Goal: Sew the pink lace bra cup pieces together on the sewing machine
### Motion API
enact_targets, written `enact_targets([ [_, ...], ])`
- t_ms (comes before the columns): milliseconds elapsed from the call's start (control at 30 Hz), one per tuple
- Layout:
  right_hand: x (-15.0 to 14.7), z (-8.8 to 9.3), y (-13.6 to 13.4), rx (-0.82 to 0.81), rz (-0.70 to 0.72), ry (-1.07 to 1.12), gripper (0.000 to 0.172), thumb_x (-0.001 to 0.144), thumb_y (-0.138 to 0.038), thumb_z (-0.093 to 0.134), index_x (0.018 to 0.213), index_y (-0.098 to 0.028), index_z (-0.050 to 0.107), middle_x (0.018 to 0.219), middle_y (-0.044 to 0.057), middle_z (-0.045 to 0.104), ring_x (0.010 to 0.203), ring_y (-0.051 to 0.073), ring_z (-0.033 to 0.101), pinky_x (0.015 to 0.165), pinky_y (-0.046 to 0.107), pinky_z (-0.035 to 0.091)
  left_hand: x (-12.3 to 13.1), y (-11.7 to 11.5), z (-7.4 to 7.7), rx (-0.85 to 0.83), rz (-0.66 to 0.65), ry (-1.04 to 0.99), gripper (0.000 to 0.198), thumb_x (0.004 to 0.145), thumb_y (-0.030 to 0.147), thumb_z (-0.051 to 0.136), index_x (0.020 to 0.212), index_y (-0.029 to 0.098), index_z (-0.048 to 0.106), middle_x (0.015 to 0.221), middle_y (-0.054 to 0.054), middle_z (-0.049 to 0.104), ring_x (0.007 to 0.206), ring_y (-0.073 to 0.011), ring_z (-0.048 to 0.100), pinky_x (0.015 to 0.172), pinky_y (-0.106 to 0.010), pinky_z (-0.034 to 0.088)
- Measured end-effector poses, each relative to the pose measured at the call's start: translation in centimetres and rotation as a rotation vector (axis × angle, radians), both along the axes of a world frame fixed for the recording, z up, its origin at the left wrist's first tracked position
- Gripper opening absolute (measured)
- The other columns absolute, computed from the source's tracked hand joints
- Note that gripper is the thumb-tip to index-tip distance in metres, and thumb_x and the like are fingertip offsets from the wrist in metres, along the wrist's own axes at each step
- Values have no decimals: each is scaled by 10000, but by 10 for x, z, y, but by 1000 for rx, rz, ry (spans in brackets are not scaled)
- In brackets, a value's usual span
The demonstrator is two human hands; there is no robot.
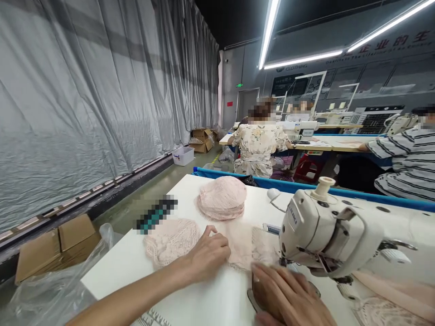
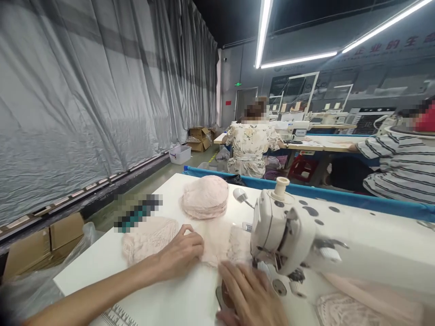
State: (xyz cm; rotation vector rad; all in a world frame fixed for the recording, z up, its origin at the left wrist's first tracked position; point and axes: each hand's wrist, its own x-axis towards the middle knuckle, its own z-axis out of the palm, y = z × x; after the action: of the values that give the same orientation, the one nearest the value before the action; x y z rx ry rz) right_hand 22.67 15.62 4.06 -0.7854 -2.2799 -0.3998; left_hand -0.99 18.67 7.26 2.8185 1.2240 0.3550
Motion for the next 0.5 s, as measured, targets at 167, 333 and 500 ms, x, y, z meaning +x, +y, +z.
enact_targets([
  [167, -27, 29, -20, -870, 150, -154, 145, 826, -140, 485, 805, -193, 618, 794, 33, 623, 775, 200, 551, 813, 415, 375, -7, -64, 4, -272, -25, -138, 78, 780, 184, 625, 761, 172, 550, 795, 30, 584, 796, -130, 521, 814, -260, 288],
  [333, -10, 53, -59, -1293, 206, -99, 158, 850, -274, 516, 737, -190, 587, 666, -11, 570, 651, 141, 536, 589, 233, 424, -11, -115, 7, -807, 106, -564, 135, 740, 262, 692, 739, 146, 623, 679, 30, 567, 674, -111, 480, 667, -219, 322],
  [500, 8, 62, -107, -1718, 341, 155, 349, 915, -445, 380, 779, -159, 525, 663, -4, 533, 595, 105, 503, 587, 216, 426, 5, -158, 7, -1332, 165, -945, 397, 712, 487, 689, 695, 99, 608, 564, 49, 445, 535, -56, 350, 512, -170, 254],
])
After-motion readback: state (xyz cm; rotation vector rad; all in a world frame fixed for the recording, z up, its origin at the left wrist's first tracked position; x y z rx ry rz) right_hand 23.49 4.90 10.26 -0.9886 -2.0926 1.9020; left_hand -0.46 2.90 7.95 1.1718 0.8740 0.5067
